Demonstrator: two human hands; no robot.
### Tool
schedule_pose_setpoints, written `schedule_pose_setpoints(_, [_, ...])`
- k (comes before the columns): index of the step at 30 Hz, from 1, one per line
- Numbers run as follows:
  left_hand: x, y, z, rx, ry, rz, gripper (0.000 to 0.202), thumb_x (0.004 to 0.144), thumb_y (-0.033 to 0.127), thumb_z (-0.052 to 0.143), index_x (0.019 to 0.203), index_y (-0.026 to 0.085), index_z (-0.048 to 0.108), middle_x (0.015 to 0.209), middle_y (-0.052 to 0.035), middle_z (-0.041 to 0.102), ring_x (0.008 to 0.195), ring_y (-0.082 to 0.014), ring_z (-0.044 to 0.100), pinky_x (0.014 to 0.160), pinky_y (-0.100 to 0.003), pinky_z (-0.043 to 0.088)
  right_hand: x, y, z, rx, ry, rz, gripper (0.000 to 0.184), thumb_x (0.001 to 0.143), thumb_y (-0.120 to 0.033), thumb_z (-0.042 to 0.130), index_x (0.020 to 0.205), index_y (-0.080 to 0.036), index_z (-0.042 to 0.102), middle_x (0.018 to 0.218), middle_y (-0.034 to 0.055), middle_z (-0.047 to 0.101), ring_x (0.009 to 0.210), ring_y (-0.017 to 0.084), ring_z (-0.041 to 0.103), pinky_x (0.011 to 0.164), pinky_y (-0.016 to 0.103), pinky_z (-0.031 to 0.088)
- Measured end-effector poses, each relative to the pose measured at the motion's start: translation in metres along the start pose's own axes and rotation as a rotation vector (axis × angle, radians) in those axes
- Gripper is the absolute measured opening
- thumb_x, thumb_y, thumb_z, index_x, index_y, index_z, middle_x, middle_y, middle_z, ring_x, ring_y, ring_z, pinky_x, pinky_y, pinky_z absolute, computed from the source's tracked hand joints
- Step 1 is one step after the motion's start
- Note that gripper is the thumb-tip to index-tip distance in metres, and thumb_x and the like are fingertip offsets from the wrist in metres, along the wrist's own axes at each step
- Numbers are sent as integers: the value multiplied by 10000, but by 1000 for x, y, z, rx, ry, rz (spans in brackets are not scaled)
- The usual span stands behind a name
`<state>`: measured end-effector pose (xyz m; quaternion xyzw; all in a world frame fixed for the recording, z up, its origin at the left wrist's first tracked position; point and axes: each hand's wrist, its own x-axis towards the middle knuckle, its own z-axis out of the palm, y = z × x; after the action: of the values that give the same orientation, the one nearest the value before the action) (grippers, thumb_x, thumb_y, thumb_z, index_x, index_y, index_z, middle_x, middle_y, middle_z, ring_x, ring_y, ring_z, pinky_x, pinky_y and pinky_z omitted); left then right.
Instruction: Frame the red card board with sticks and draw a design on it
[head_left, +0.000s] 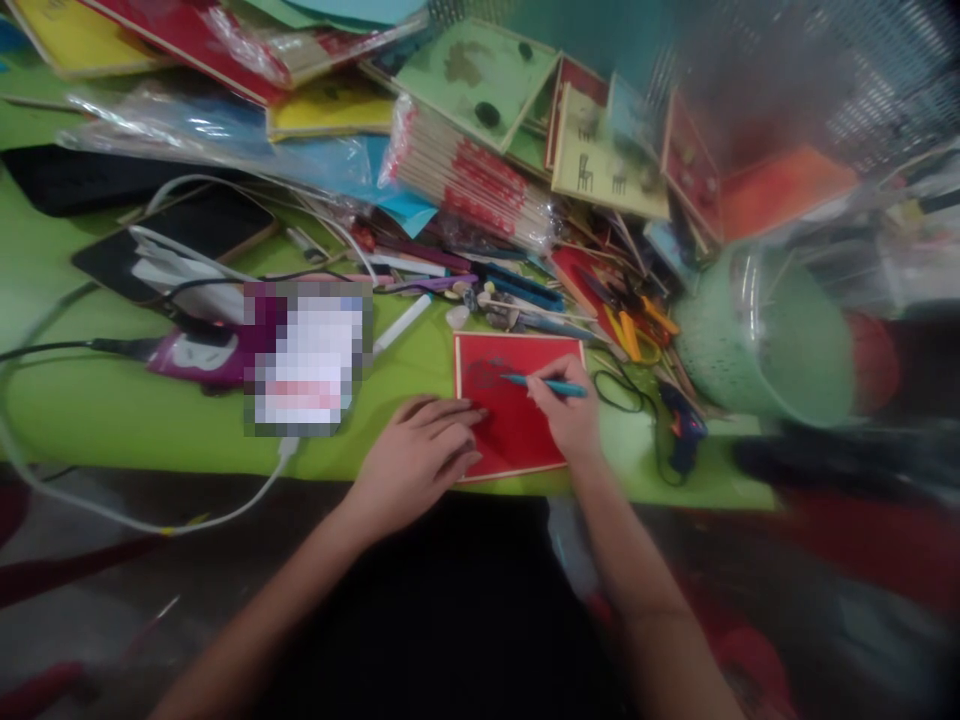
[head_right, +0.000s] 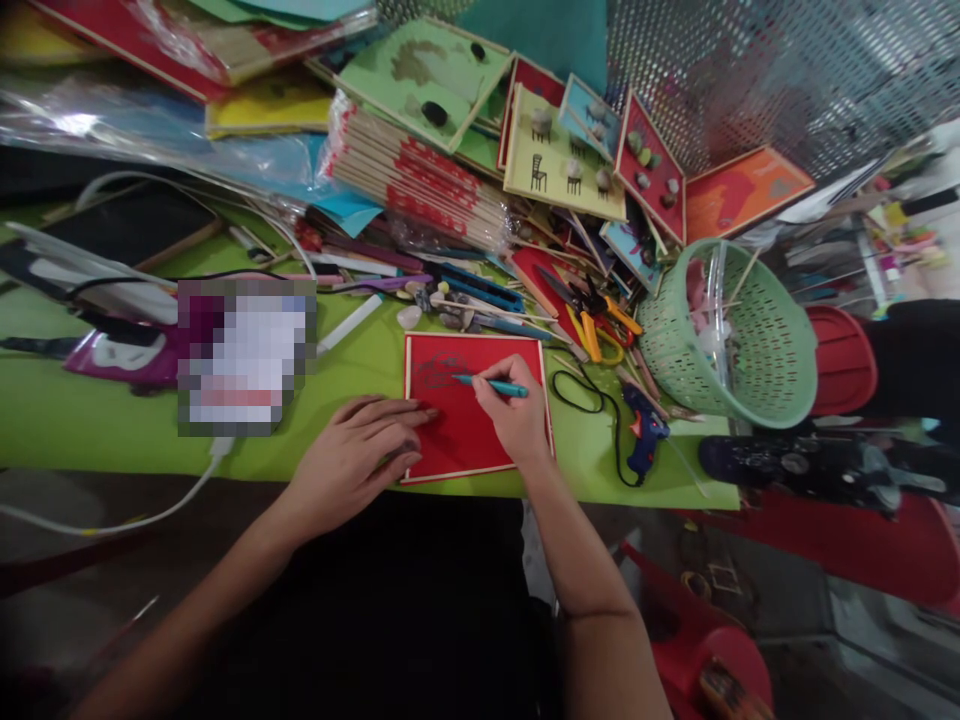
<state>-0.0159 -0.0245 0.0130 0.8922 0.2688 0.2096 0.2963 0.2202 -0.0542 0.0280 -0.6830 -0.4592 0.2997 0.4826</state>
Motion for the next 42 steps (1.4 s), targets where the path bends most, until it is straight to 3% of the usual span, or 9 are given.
schedule_pose_setpoints(42, [0,-1,1,-33,6,-6,238,1061,349,511,914,236,659,1392,-19,723,1302,-259,653,1107,-535,445,1,5,-5,0,12,-12,163,856,-333,728,814,-244,598,716,-46,628,667,134,588,646,273,489])
